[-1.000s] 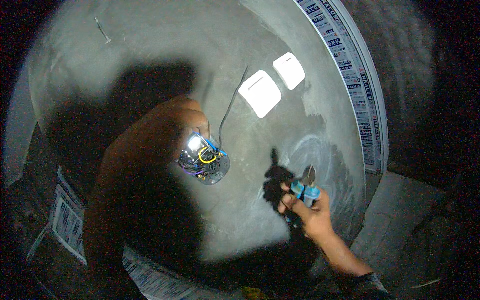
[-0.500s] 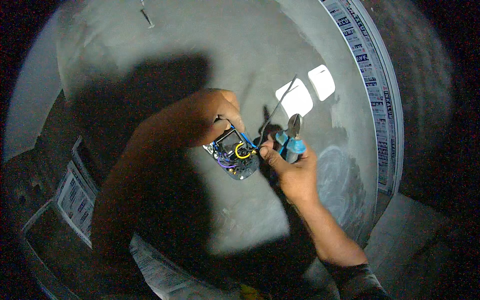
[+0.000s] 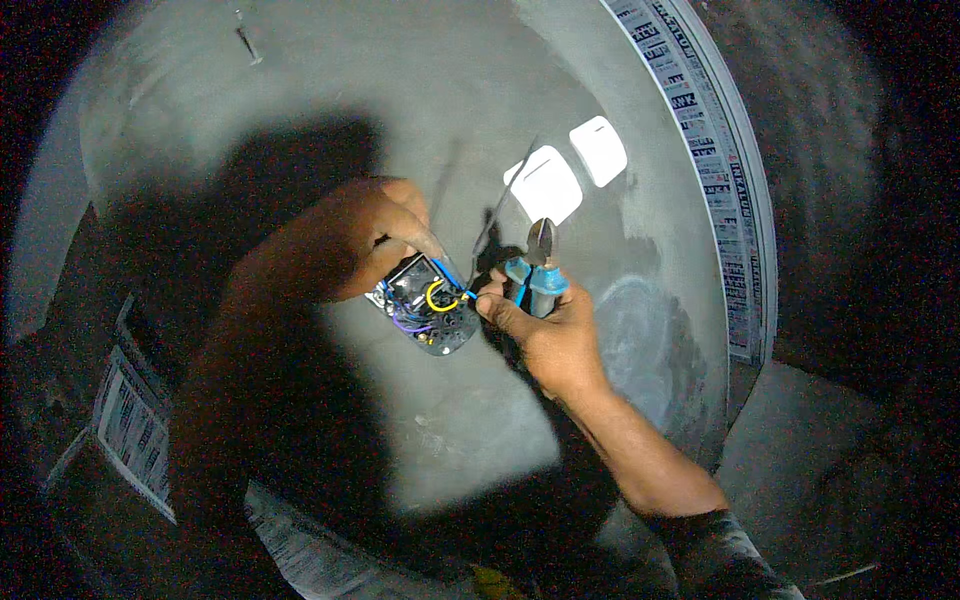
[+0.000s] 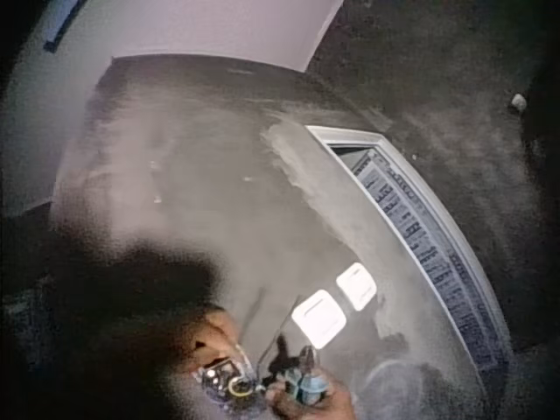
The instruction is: The person installs an electrical fixture on a wall. They use a screwdriver to tighten screws on the fixture and pliers to strip and connect wires. The person secures the fixture to the wall and ensures the wiring is properly connected.
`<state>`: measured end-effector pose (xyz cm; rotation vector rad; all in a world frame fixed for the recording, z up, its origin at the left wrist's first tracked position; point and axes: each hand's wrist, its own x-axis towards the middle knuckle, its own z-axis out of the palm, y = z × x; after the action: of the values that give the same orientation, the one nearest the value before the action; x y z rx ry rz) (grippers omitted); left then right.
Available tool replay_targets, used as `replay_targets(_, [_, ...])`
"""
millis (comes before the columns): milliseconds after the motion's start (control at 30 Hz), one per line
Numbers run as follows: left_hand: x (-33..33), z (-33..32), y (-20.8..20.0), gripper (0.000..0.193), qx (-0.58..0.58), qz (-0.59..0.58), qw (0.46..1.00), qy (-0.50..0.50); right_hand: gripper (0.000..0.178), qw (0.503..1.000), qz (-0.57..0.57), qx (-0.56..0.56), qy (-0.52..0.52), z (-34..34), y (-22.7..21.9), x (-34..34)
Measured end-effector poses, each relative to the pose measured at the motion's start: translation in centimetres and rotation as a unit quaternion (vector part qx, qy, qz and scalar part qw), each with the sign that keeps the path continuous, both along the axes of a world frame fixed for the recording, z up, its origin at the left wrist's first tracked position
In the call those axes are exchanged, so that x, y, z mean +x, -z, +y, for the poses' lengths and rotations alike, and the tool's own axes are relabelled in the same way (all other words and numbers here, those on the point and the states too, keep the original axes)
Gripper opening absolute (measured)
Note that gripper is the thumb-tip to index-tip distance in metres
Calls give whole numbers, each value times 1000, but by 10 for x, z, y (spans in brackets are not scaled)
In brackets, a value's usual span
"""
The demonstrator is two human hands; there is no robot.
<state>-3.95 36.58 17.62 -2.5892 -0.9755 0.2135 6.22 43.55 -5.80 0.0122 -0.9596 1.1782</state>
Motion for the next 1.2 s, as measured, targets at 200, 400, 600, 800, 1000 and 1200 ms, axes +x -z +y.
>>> replay_targets(200, [4,-5,4,15,32,-2,999,29,22,1000,-12,-14,-6,-1,-2,-1])
replay_targets(400, [3,-2,6,15,41,-8,999,31,26,999,-32,-4,-13,-4,-8,4])
replay_targets(600, [11,-7,8,15,45,-31,998,-7,24,999,-24,-34,-29,2,-23,18])
replay_targets(800, [23,-5,31,14,133,-51,987,-70,21,999,-20,36,3,22,-56,26])
replay_targets(1000, [29,-18,53,12,202,-252,939,-117,17,997,-68,27,5,22,-61,43])
replay_targets(1200, [26,-22,64,21,255,-319,910,-71,31,935,-319,122,96,12,-6,81])
